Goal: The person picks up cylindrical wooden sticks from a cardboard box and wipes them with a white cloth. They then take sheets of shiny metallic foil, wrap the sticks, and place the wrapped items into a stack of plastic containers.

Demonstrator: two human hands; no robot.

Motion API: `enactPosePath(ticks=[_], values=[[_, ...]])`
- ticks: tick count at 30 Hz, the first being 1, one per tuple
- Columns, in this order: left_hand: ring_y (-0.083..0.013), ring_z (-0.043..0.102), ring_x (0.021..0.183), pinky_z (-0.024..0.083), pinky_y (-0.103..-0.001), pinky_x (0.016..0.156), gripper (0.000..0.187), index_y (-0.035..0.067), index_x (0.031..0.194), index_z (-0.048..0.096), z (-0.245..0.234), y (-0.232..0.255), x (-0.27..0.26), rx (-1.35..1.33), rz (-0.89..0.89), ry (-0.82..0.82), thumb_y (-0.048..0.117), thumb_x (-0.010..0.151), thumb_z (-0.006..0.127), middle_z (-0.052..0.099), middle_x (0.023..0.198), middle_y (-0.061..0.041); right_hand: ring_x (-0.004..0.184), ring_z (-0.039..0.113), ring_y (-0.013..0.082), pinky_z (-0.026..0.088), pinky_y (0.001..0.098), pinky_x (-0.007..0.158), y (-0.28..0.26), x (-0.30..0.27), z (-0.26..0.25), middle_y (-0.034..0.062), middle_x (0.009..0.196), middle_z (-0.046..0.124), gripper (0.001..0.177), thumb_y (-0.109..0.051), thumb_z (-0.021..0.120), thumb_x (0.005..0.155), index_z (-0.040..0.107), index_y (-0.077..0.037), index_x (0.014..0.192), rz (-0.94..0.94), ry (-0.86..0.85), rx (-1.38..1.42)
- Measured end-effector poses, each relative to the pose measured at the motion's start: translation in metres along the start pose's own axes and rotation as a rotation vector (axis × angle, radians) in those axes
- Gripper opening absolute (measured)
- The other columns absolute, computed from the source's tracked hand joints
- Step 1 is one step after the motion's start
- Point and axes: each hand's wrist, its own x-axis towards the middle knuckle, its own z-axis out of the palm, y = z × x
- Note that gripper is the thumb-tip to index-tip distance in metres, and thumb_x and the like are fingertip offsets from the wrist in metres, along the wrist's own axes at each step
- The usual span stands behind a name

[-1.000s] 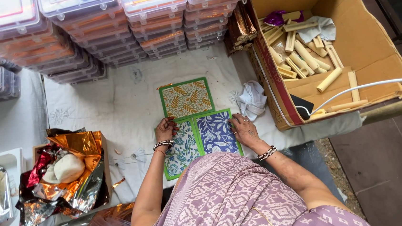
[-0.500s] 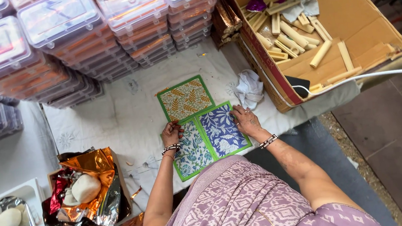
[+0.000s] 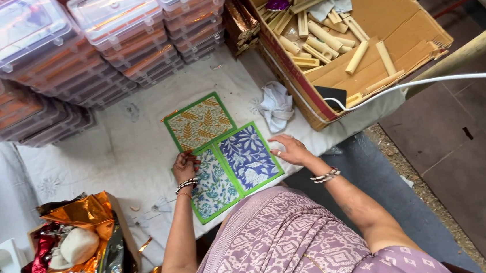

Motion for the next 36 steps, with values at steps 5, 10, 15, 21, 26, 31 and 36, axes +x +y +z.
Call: enactPosePath(ticks=[5, 10, 15, 21, 26, 31, 36], values=[[-0.0162, 0.072, 0.069, 0.053, -0.026, 0.053, 0.030, 0.000, 0.114, 0.066, 0.009, 0.014, -0.006, 0.037, 0.009, 0.088, -0.011, 0.092, 0.048, 0.074, 0.090, -0.008, 0.120, 0.065, 0.0190, 0.052, 0.0344, 0.098, 0.012, -0.024, -0.103, 0.0064, 0.127, 0.071, 0.044, -0.034, 0.069, 0.094, 0.065, -0.013, 0.132, 0.142, -0.466, 0.321], [-0.0162, 0.072, 0.068, 0.052, -0.027, 0.054, 0.028, 0.001, 0.114, 0.069, 0.019, 0.011, -0.007, 0.146, -0.032, 0.218, -0.007, 0.093, 0.052, 0.075, 0.088, -0.007, 0.107, 0.071, 0.0151, 0.056, 0.0323, 0.095, 0.014, -0.029, -0.225, 0.0052, 0.111, 0.079, 0.030, -0.026, 0.067, 0.096, 0.074, -0.006, 0.118, 0.043, -0.628, 0.392], [-0.0127, 0.071, 0.070, 0.052, -0.027, 0.063, 0.013, 0.004, 0.104, 0.075, 0.047, 0.047, -0.035, 0.289, -0.056, 0.449, 0.004, 0.096, 0.064, 0.074, 0.082, -0.006, 0.105, 0.071, 0.0143, 0.056, 0.0303, 0.095, 0.040, -0.012, -0.315, 0.0084, 0.108, 0.079, 0.024, -0.016, 0.063, 0.099, 0.077, -0.002, 0.112, -0.033, -0.432, 0.525], [-0.0208, 0.072, 0.081, 0.055, -0.031, 0.073, 0.018, 0.008, 0.103, 0.077, 0.067, 0.041, -0.051, 0.576, 0.184, 0.581, 0.011, 0.085, 0.073, 0.077, 0.090, -0.008, 0.101, 0.068, 0.0114, 0.055, 0.0273, 0.088, 0.126, 0.098, -0.322, 0.0051, 0.107, 0.076, 0.019, -0.015, 0.064, 0.102, 0.072, -0.003, 0.114, 0.121, -0.092, 0.269], [-0.0263, 0.067, 0.108, 0.053, -0.036, 0.097, 0.027, 0.014, 0.112, 0.073, 0.084, 0.038, -0.075, 0.726, 0.257, 0.452, 0.019, 0.085, 0.074, 0.073, 0.117, -0.009, 0.104, 0.070, 0.0206, 0.054, 0.0342, 0.091, 0.228, 0.187, -0.305, 0.0089, 0.111, 0.077, 0.030, -0.026, 0.065, 0.097, 0.073, -0.009, 0.121, 0.172, -0.178, -0.025], [-0.0319, 0.043, 0.139, 0.034, -0.048, 0.115, 0.035, 0.018, 0.121, 0.072, 0.098, 0.020, -0.094, 1.022, 0.271, 0.388, 0.027, 0.087, 0.072, 0.054, 0.150, -0.012, 0.114, 0.070, 0.0321, 0.053, 0.0420, 0.102, 0.292, 0.240, -0.275, 0.0136, 0.124, 0.075, 0.043, -0.040, 0.067, 0.092, 0.074, -0.023, 0.131, 0.361, -0.240, -0.389], [-0.0285, 0.041, 0.144, 0.026, -0.047, 0.122, 0.046, 0.019, 0.140, 0.059, 0.100, 0.022, -0.103, 1.189, 0.329, 0.299, 0.036, 0.097, 0.059, 0.048, 0.154, -0.008, 0.134, 0.051, 0.0395, 0.042, 0.0468, 0.112, 0.271, 0.242, -0.252, 0.0155, 0.145, 0.058, 0.068, -0.044, 0.072, 0.092, 0.048, -0.025, 0.153, 0.505, -0.210, -0.479]])
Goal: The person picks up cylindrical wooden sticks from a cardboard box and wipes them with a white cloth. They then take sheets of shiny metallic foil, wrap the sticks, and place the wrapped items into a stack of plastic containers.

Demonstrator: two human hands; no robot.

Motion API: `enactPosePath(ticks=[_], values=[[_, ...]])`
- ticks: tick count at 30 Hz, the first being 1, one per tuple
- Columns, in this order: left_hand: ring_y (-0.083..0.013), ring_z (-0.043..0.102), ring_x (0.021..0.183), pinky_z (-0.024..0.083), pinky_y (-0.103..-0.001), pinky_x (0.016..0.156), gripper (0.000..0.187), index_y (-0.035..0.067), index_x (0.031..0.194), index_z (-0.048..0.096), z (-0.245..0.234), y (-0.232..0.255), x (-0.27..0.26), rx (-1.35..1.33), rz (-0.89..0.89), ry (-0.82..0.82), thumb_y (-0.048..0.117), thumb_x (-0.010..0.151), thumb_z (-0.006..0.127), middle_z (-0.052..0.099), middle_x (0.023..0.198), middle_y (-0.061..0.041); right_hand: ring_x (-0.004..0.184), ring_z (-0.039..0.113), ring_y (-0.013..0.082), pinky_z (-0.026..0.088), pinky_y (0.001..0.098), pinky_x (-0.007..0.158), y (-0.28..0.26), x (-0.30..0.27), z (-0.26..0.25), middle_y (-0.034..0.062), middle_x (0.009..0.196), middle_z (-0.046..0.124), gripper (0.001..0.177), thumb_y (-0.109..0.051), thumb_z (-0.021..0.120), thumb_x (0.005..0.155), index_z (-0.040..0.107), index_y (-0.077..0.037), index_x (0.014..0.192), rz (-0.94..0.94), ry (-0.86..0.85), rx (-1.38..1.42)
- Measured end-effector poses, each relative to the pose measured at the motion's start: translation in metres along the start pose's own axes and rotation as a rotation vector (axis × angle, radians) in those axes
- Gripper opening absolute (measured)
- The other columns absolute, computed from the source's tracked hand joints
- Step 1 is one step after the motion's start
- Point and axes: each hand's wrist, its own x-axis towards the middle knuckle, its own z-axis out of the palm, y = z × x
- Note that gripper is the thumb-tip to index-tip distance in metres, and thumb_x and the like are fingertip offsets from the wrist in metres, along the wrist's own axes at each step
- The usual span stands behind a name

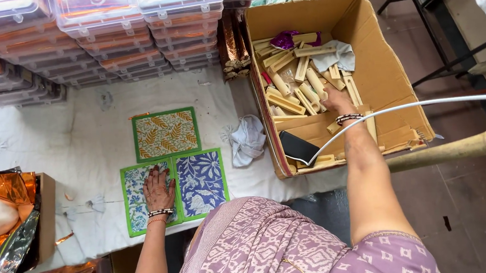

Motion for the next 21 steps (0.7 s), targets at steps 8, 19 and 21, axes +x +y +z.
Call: enactPosePath(ticks=[8, 19, 21], values=[[-0.0273, 0.039, 0.146, 0.025, -0.046, 0.122, 0.048, 0.018, 0.141, 0.057, 0.006, -0.001, 0.001, 0.061, 0.000, -0.003, 0.037, 0.097, 0.056, 0.047, 0.156, -0.009, 0.127, 0.061, 0.0362, 0.049, 0.0451, 0.106, -0.026, 0.013, 0.020, 0.0196, 0.139, 0.062, 0.078, -0.041, 0.081, 0.085, 0.048, -0.004, 0.146, 0.003, 0.110, -0.031], [-0.0268, 0.038, 0.146, 0.024, -0.046, 0.123, 0.049, 0.016, 0.142, 0.057, 0.020, -0.004, 0.000, 0.147, -0.028, 0.004, 0.037, 0.098, 0.054, 0.048, 0.154, -0.009, 0.122, 0.061, 0.0390, 0.049, 0.0478, 0.101, -0.031, 0.046, 0.039, 0.0210, 0.131, 0.064, 0.069, -0.037, 0.080, 0.080, 0.053, -0.006, 0.136, 0.060, 0.121, 0.117], [-0.0268, 0.038, 0.145, 0.024, -0.047, 0.123, 0.048, 0.018, 0.142, 0.057, 0.021, -0.002, 0.000, 0.148, -0.036, 0.015, 0.036, 0.097, 0.054, 0.048, 0.153, -0.009, 0.119, 0.064, 0.0395, 0.050, 0.0468, 0.101, -0.045, 0.024, 0.030, 0.0222, 0.127, 0.067, 0.068, -0.040, 0.080, 0.082, 0.054, -0.004, 0.133, 0.048, 0.111, 0.068]])
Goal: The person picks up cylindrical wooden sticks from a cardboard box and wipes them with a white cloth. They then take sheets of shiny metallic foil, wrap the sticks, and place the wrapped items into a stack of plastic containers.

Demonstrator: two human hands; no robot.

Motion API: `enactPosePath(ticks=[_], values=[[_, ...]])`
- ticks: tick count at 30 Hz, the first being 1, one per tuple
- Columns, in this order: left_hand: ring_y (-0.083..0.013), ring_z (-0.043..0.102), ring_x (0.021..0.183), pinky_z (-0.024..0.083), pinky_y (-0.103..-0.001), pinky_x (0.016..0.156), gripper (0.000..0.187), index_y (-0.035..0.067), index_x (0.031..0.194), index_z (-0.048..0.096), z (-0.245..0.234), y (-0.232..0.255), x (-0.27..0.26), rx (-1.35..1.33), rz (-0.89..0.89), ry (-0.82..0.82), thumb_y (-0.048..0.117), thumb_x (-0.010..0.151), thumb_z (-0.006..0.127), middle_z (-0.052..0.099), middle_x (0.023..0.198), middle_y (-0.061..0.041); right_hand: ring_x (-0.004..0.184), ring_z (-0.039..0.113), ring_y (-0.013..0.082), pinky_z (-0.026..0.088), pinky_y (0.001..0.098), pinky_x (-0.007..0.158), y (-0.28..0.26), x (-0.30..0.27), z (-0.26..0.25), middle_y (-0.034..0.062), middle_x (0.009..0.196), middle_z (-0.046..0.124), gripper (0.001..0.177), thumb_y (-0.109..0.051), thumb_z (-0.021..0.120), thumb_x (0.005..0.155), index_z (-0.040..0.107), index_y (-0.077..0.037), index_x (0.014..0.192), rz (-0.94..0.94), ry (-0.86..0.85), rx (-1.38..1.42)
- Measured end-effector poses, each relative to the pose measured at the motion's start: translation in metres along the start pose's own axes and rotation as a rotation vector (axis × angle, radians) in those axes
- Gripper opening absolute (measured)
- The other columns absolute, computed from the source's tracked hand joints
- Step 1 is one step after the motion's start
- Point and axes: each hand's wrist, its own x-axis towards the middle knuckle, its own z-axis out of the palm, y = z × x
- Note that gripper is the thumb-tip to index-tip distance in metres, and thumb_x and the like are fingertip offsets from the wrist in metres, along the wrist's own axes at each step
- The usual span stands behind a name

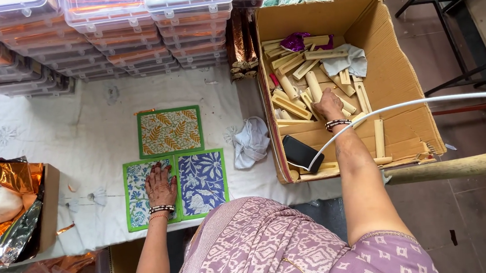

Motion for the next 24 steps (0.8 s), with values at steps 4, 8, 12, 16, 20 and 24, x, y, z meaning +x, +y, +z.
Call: enactPosePath(ticks=[4, 8, 12, 16, 20, 24], values=[[-0.0269, 0.037, 0.146, 0.024, -0.047, 0.123, 0.048, 0.019, 0.143, 0.056, -0.010, 0.005, 0.000, -0.035, -0.001, 0.009, 0.036, 0.098, 0.053, 0.048, 0.154, -0.009, 0.118, 0.064, 0.0395, 0.049, 0.0448, 0.103, 0.005, -0.002, 0.007, 0.0229, 0.123, 0.068, 0.066, -0.035, 0.080, 0.080, 0.054, -0.004, 0.132, -0.057, 0.049, 0.144], [-0.0265, 0.037, 0.146, 0.023, -0.047, 0.123, 0.048, 0.019, 0.142, 0.056, -0.012, 0.006, 0.000, -0.036, 0.005, 0.003, 0.036, 0.098, 0.052, 0.046, 0.155, -0.009, 0.120, 0.064, 0.0365, 0.050, 0.0448, 0.103, 0.005, 0.013, 0.015, 0.0189, 0.124, 0.069, 0.061, -0.032, 0.079, 0.077, 0.057, -0.009, 0.129, -0.038, 0.002, 0.155], [-0.0271, 0.037, 0.146, 0.023, -0.047, 0.122, 0.047, 0.018, 0.143, 0.056, -0.015, 0.008, 0.000, -0.052, 0.009, 0.009, 0.036, 0.099, 0.052, 0.046, 0.155, -0.010, 0.113, 0.066, 0.0368, 0.051, 0.0465, 0.097, 0.008, 0.039, 0.032, 0.0194, 0.121, 0.069, 0.060, -0.032, 0.076, 0.082, 0.053, -0.008, 0.132, -0.075, 0.046, 0.138], [-0.0279, 0.036, 0.147, 0.023, -0.047, 0.122, 0.047, 0.018, 0.142, 0.056, -0.011, 0.006, 0.000, -0.053, 0.003, 0.017, 0.036, 0.099, 0.052, 0.046, 0.156, -0.010, 0.100, 0.072, 0.0329, 0.057, 0.0461, 0.086, -0.027, 0.016, 0.003, 0.0188, 0.119, 0.071, 0.061, -0.039, 0.072, 0.092, 0.048, -0.008, 0.138, -0.005, 0.019, 0.291], [-0.0277, 0.036, 0.148, 0.023, -0.047, 0.123, 0.048, 0.018, 0.142, 0.056, -0.008, 0.005, 0.000, -0.052, 0.001, 0.023, 0.035, 0.098, 0.053, 0.046, 0.156, -0.010, 0.096, 0.073, 0.0290, 0.060, 0.0458, 0.082, -0.056, 0.020, 0.010, 0.0165, 0.118, 0.071, 0.060, -0.036, 0.072, 0.091, 0.046, -0.009, 0.137, -0.079, -0.054, 0.321], [-0.0262, 0.036, 0.147, 0.022, -0.047, 0.124, 0.048, 0.019, 0.143, 0.055, -0.011, 0.007, 0.000, -0.059, -0.008, 0.011, 0.036, 0.098, 0.054, 0.046, 0.155, -0.009, 0.108, 0.064, 0.0398, 0.052, 0.0527, 0.091, -0.075, 0.039, 0.050, 0.0238, 0.125, 0.063, 0.060, -0.036, 0.077, 0.090, 0.047, -0.004, 0.131, -0.235, 0.119, 0.029]])
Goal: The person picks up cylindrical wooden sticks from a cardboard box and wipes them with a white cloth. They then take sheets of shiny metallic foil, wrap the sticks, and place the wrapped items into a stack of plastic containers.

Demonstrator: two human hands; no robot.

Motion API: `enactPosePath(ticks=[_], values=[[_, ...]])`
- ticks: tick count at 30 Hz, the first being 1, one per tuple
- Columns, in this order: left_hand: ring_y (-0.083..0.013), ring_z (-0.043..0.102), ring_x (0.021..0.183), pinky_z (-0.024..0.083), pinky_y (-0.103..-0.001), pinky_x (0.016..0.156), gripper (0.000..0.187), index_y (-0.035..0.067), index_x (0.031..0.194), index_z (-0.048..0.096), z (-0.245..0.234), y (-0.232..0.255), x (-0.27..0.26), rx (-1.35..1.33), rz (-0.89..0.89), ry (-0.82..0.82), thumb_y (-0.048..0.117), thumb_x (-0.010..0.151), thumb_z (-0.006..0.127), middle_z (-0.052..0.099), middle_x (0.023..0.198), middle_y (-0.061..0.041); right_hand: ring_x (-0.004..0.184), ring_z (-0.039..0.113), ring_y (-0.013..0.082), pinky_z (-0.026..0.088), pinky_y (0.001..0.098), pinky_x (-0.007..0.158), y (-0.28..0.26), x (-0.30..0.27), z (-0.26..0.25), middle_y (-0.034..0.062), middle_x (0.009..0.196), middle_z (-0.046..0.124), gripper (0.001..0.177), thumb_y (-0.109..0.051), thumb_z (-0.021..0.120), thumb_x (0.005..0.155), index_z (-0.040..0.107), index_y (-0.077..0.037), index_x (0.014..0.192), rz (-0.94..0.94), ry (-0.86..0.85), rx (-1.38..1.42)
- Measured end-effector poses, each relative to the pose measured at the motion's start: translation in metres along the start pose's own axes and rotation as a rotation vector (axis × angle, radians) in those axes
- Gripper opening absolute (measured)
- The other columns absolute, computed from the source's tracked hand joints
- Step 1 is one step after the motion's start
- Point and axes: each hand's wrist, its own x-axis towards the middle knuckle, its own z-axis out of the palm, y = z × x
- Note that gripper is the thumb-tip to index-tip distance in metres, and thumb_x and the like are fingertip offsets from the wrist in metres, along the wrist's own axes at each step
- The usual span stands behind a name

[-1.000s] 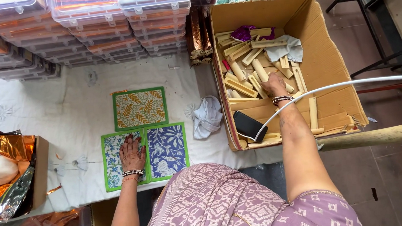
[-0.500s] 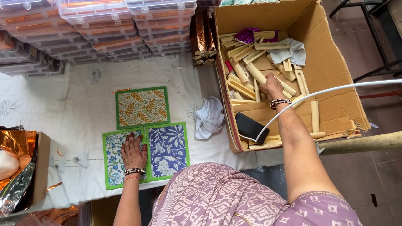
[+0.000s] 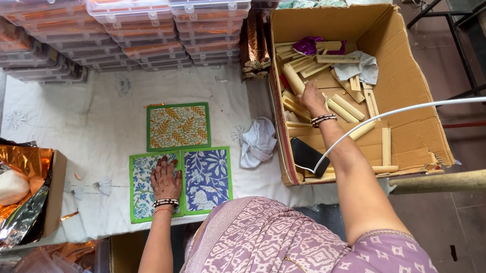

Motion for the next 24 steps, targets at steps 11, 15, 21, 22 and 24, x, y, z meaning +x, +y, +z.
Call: enactPosePath(ticks=[11, 15, 21, 22, 24], values=[[-0.0263, 0.035, 0.147, 0.022, -0.047, 0.122, 0.050, 0.018, 0.143, 0.053, 0.002, -0.002, -0.001, 0.000, 0.011, 0.004, 0.037, 0.097, 0.053, 0.043, 0.156, -0.008, 0.108, 0.068, 0.0342, 0.055, 0.0482, 0.091, -0.002, 0.007, 0.016, 0.0224, 0.122, 0.065, 0.052, -0.032, 0.069, 0.093, 0.057, 0.000, 0.132, -0.001, -0.101, -0.241], [-0.0269, 0.036, 0.147, 0.023, -0.048, 0.123, 0.048, 0.018, 0.142, 0.055, 0.000, -0.002, -0.001, -0.013, 0.016, 0.006, 0.036, 0.098, 0.053, 0.045, 0.155, -0.009, 0.100, 0.069, 0.0276, 0.055, 0.0450, 0.092, -0.008, -0.011, -0.030, 0.0191, 0.108, 0.072, 0.054, -0.048, 0.064, 0.099, 0.067, 0.001, 0.122, 0.121, -0.353, -0.200], [-0.0269, 0.037, 0.147, 0.024, -0.049, 0.123, 0.047, 0.018, 0.142, 0.055, -0.003, -0.003, -0.002, -0.027, 0.044, 0.031, 0.036, 0.098, 0.053, 0.045, 0.154, -0.009, 0.072, 0.061, 0.0176, 0.057, 0.0316, 0.065, 0.017, -0.073, -0.115, 0.0115, 0.091, 0.068, 0.035, -0.028, 0.065, 0.097, 0.064, -0.003, 0.122, 0.059, -0.442, 0.347], [-0.0269, 0.037, 0.147, 0.024, -0.049, 0.123, 0.047, 0.018, 0.142, 0.055, 0.000, -0.003, 0.001, -0.028, 0.052, 0.032, 0.036, 0.098, 0.053, 0.045, 0.154, -0.009, 0.072, 0.061, 0.0176, 0.057, 0.0316, 0.065, 0.022, -0.089, -0.133, 0.0115, 0.091, 0.068, 0.035, -0.028, 0.065, 0.097, 0.064, -0.003, 0.122, 0.063, -0.437, 0.351], [-0.0276, 0.038, 0.144, 0.024, -0.051, 0.121, 0.046, 0.020, 0.141, 0.056, 0.003, -0.008, 0.000, -0.019, 0.026, -0.016, 0.038, 0.098, 0.054, 0.045, 0.155, -0.008, 0.075, 0.064, 0.0155, 0.056, 0.0303, 0.067, 0.032, -0.128, -0.163, 0.0094, 0.091, 0.066, 0.033, -0.025, 0.062, 0.102, 0.062, 0.000, 0.123, -0.001, -0.348, 0.573]])
